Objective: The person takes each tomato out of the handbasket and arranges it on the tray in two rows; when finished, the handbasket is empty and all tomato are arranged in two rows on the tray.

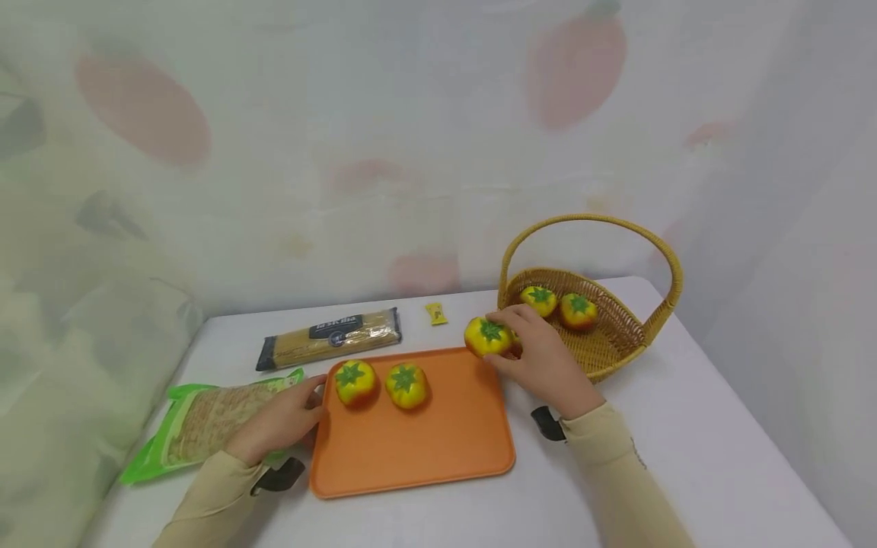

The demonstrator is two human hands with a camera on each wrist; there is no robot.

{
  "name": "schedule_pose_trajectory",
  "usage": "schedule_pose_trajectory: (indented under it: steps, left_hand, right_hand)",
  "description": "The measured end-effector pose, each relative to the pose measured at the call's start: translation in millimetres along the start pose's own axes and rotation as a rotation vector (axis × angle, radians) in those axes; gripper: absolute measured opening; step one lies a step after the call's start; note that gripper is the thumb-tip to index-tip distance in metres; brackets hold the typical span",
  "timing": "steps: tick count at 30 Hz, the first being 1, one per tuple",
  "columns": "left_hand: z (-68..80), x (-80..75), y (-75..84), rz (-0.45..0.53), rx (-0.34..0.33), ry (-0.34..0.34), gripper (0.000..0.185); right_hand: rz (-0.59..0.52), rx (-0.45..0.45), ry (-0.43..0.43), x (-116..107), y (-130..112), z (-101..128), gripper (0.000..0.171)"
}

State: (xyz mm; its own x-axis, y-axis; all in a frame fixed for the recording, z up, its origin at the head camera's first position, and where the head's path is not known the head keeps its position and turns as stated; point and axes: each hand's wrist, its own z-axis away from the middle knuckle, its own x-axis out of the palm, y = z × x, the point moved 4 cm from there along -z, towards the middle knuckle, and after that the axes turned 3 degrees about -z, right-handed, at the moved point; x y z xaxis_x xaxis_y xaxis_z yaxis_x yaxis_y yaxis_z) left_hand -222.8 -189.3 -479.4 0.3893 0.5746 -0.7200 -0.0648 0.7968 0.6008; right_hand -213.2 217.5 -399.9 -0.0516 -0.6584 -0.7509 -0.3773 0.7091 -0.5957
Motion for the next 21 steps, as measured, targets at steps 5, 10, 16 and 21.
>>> schedule_pose_trajectory:
  steps: [5,10,16,21]
  left_hand:
    - [1.3,-0.7,2.9,0.016,0.0,-0.002,0.067]
    - [2.2,-1.1,4.9,0.017,-0.008,0.002,0.067]
    - [1.8,-0.6,4.4,0.007,-0.014,0.001,0.067]
    - [1.5,-0.8,3.7,0.004,0.003,0.005,0.066]
  right_hand:
    - [-0.02,0.02,-0.052,23,-8,-1,0.058]
    - [-0.003,0.021,-0.084,36,-11,0,0.058]
    - [0.032,0.022,-0.116,50,-12,0,0.059]
    - [0.078,0.014,-0.157,63,-13,0,0.059]
